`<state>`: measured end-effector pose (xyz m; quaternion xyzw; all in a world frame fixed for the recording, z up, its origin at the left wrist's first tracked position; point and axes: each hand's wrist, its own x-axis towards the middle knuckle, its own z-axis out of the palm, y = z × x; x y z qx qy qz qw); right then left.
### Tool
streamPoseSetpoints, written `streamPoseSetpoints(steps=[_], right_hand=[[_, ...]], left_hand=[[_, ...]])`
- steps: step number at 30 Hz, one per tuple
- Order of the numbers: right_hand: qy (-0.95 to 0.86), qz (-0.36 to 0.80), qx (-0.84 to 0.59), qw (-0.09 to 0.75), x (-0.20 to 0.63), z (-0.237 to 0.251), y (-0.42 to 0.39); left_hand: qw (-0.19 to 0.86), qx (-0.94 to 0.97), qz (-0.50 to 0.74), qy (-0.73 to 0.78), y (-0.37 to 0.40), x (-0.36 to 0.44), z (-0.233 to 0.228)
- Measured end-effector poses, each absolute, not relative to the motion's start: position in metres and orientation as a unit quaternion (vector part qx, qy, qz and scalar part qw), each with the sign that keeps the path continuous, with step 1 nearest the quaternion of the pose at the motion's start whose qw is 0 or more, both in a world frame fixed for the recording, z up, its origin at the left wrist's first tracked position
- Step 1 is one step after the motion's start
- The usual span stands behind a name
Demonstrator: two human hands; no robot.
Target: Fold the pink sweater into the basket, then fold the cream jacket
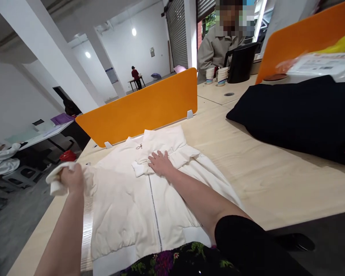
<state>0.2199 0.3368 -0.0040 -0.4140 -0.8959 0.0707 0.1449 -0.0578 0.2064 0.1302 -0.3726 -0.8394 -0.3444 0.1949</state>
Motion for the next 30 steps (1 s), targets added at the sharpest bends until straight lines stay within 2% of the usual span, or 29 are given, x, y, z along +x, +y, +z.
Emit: streamPoseSetpoints(steps=[4, 6, 9, 13, 16, 18, 25, 30], right_hand=[[-0.893, 0.087, -0.419, 0.14, 0.221, -0.002, 0.337], [-0.895, 0.093, -0.413, 0.139, 0.222, -0.002, 0.337], [-0.898, 0.098, -0.405, 0.142, 0.224, -0.003, 0.339], [-0.885, 0.114, -0.411, 0.188, 0.224, 0.001, 0.34], [-0.861, 0.096, -0.429, 0.255, 0.223, 0.006, 0.338], [-0.862, 0.071, -0.422, 0.272, 0.223, 0.01, 0.335], [-0.89, 0.1, -0.397, 0.201, 0.207, 0.042, 0.33], [-0.905, 0.075, -0.361, 0.211, 0.172, 0.062, 0.341]], left_hand=[[0.173, -0.523, -0.165, -0.818, 0.236, -0.008, 0.106], [0.107, -0.618, -0.099, -0.773, 0.244, 0.016, 0.085], [0.063, -0.649, -0.121, -0.749, 0.247, 0.025, 0.065], [0.139, -0.601, -0.148, -0.773, 0.244, -0.01, 0.059], [0.134, -0.56, -0.083, -0.813, 0.24, -0.038, 0.046], [0.103, -0.546, -0.021, -0.831, 0.238, -0.048, 0.031], [0.077, -0.545, 0.017, -0.835, 0.239, -0.053, 0.007], [0.099, -0.546, 0.021, -0.832, 0.238, -0.053, 0.009]])
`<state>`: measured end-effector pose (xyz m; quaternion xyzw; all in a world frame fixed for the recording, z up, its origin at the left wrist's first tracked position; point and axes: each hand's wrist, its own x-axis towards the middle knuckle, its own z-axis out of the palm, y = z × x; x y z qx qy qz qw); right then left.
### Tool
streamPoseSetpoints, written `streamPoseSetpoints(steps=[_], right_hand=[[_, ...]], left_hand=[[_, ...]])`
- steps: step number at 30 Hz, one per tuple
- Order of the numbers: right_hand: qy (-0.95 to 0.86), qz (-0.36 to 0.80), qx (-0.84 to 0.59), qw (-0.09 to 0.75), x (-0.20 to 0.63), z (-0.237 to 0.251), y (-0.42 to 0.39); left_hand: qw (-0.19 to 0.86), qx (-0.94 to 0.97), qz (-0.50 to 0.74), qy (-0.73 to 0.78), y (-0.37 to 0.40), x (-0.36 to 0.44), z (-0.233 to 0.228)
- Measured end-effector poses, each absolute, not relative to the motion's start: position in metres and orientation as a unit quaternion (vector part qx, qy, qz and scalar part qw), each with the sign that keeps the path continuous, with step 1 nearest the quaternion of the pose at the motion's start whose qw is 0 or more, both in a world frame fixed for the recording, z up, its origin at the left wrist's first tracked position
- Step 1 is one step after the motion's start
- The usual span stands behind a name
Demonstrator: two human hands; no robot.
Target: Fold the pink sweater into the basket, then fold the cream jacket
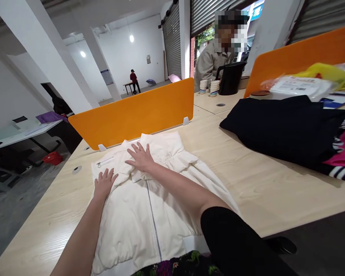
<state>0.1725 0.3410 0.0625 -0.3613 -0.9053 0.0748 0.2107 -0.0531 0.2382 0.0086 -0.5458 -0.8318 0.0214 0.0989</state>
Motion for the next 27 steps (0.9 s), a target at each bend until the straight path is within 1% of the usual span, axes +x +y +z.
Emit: streamPoseSetpoints(steps=[2, 6, 10, 12, 15, 18, 20, 22, 24, 27], right_hand=[[-0.908, 0.085, -0.364, 0.191, 0.162, 0.051, 0.347], [-0.906, 0.146, -0.383, 0.104, 0.155, 0.021, 0.355], [-0.908, 0.178, -0.374, 0.069, 0.162, 0.024, 0.361], [-0.904, 0.19, -0.376, 0.076, 0.173, 0.034, 0.363], [-0.894, 0.135, -0.408, 0.124, 0.203, 0.037, 0.365], [-0.883, 0.082, -0.448, 0.109, 0.236, 0.022, 0.362], [-0.878, 0.075, -0.464, 0.092, 0.25, 0.008, 0.359], [-0.876, 0.071, -0.468, 0.092, 0.256, -0.002, 0.357], [-0.875, 0.069, -0.468, 0.099, 0.256, -0.007, 0.356], [-0.875, 0.069, -0.466, 0.107, 0.253, -0.005, 0.357]], left_hand=[[0.095, -0.548, 0.021, -0.83, 0.238, -0.053, 0.008], [0.073, -0.549, 0.007, -0.832, 0.237, -0.053, 0.008], [0.066, -0.543, -0.003, -0.837, 0.238, -0.053, 0.01], [0.061, -0.543, -0.005, -0.837, 0.238, -0.053, 0.009], [0.052, -0.546, -0.017, -0.836, 0.237, -0.053, 0.009], [0.04, -0.539, -0.05, -0.84, 0.236, -0.054, 0.011], [0.029, -0.53, -0.069, -0.845, 0.238, -0.054, 0.018], [0.021, -0.517, -0.076, -0.852, 0.244, -0.051, 0.029], [0.032, -0.509, -0.08, -0.856, 0.255, -0.043, 0.042], [0.076, -0.544, -0.098, -0.83, 0.276, -0.018, 0.05]])
